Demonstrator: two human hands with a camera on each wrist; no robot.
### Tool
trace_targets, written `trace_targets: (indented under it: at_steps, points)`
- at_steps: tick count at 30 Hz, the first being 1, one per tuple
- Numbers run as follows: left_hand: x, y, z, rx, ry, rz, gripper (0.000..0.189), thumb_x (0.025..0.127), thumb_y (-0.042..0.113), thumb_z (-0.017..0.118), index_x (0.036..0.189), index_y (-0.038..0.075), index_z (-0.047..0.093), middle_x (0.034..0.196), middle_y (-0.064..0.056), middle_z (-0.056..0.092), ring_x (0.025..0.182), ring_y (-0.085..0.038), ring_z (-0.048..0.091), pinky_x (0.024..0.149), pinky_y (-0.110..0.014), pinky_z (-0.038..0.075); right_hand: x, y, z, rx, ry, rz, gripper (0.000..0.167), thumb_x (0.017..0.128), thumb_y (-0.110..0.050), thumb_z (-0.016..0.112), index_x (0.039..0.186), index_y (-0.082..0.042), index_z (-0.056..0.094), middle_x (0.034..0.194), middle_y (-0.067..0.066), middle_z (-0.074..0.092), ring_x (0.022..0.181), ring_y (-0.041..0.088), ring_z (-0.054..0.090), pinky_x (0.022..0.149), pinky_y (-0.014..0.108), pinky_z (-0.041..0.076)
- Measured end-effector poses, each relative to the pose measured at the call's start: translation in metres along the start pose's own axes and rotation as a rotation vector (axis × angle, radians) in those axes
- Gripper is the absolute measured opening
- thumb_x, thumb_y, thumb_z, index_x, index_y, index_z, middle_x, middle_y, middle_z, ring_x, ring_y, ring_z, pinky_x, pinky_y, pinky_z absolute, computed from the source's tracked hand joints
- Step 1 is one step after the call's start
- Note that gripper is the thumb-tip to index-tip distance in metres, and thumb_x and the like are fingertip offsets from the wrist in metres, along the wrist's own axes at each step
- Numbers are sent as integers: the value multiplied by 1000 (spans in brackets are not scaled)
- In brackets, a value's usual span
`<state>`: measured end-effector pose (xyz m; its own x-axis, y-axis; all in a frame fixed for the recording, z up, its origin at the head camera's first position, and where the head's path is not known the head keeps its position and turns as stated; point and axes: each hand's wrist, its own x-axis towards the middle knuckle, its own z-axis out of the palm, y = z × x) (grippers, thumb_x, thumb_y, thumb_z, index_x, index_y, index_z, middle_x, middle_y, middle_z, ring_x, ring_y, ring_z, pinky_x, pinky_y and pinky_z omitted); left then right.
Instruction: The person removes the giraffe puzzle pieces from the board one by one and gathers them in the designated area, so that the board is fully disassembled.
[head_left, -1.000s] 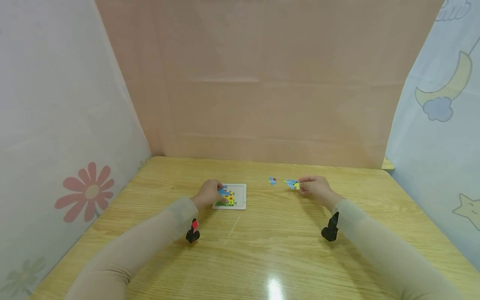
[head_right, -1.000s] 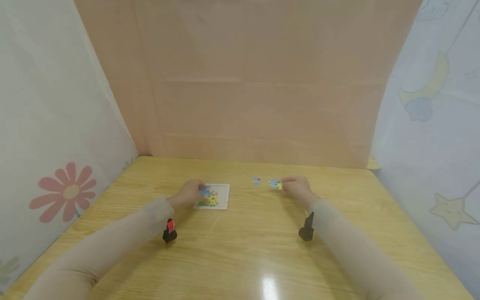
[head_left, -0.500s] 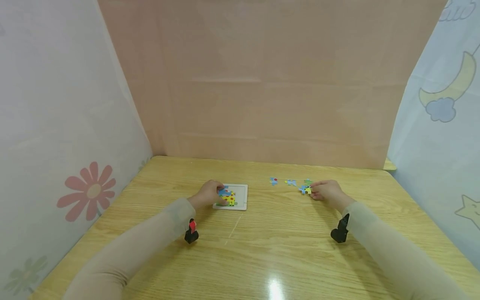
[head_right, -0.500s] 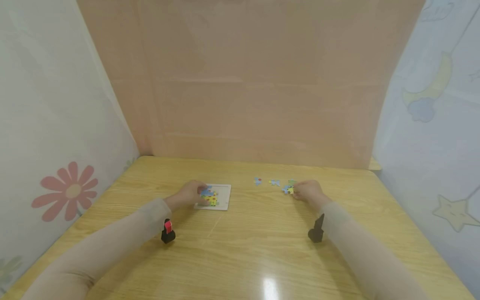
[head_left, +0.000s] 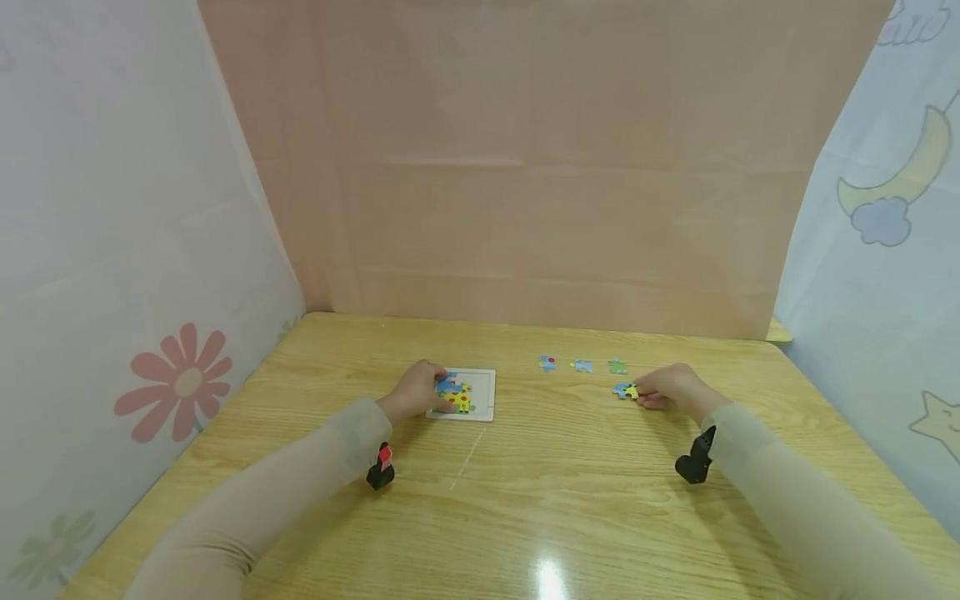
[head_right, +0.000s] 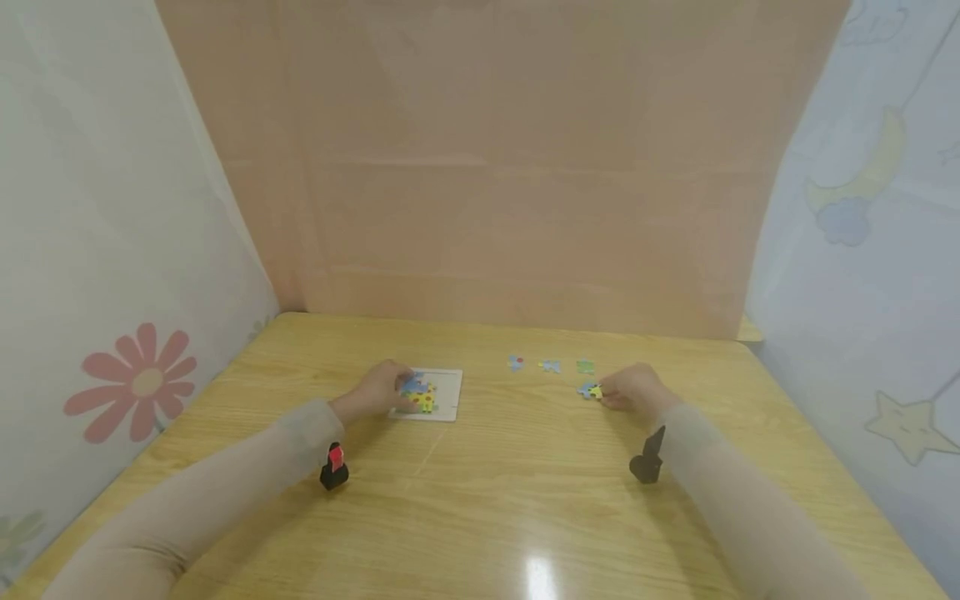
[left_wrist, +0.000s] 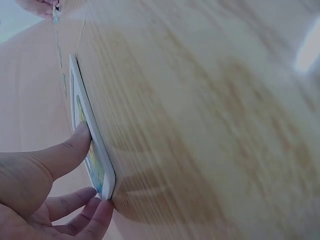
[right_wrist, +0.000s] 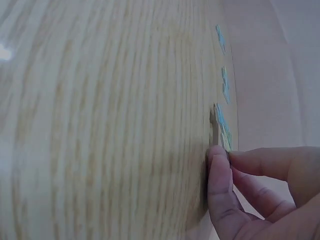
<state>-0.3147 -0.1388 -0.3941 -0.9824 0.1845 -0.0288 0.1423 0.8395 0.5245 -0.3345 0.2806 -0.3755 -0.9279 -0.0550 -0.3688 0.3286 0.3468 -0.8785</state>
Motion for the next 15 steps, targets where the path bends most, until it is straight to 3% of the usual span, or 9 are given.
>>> trace_targets:
  at_steps: [9,15]
  points:
    - [-2,-1,-1,13,5,22,68,74,23,85,130,-4,57,120,-14,58,108,-25,54,103,-40,44,6,4,0,-93,11,-31,39,94,1,58,125,21,49,77,2,67,62,7,66,63,21,57]
    - [-1,-4,-1,6,-3,10,69,74,24,85,132,-2,57,121,-13,58,109,-26,54,103,-41,44,4,1,1,-87,16,-20,38,94,1,57,125,21,50,77,1,68,64,6,65,65,21,57]
